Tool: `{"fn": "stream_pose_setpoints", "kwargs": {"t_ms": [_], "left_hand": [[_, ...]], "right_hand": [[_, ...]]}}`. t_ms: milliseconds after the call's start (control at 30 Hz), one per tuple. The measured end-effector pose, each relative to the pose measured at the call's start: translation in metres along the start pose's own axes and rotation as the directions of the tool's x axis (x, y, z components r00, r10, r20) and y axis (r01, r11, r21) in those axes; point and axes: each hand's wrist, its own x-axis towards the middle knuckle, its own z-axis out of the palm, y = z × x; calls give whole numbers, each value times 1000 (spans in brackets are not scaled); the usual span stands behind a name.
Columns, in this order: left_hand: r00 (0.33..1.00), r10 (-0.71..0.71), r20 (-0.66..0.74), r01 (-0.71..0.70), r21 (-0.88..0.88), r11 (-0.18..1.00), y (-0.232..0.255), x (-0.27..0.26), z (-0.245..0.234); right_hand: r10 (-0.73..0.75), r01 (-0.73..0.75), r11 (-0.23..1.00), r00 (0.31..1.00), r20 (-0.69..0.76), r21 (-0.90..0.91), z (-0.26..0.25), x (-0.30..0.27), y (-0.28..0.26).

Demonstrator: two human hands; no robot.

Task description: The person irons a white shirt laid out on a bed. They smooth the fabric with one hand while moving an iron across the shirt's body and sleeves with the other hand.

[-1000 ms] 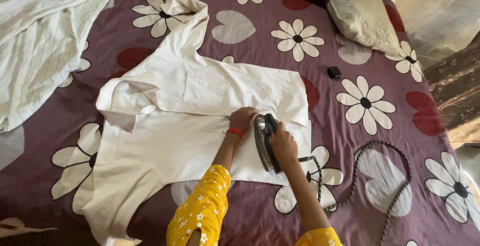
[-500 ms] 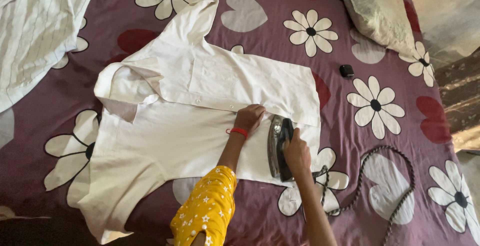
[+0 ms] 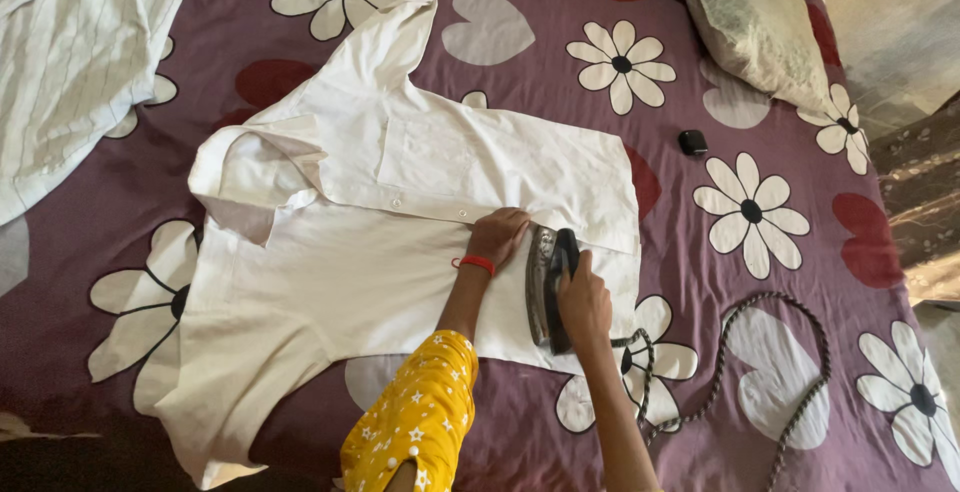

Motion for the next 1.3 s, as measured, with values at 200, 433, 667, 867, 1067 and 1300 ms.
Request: {"fn": "stream_pose_setpoints", "kwargs": {"t_ms": [200, 433, 667, 867, 1067, 1300], "left_hand": [[999, -5, 38, 4, 19, 1000, 2, -6, -5], [1000, 1, 2, -1, -44, 999, -4, -4, 0], [999, -29, 16, 30, -91, 995, 1, -5, -5], [998, -29, 64, 36, -98, 995, 10, -8, -16], [932, 303, 198, -349, 269, 898, -29, -16, -50], [927, 360, 100, -371, 372, 851, -66, -26, -91]], "right_hand": [[2, 0, 1000, 999, 54, -30, 5, -11, -21], [72, -72, 993, 997, -2, -90, -1, -4, 22], [167, -178, 970, 983, -74, -166, -20, -1, 80], [330, -339, 936, 939, -98, -91, -34, 7, 123], [308, -314, 948, 945, -113, -40, -34, 6, 117], [162, -164, 986, 982, -98, -9, -44, -24, 45]]}}
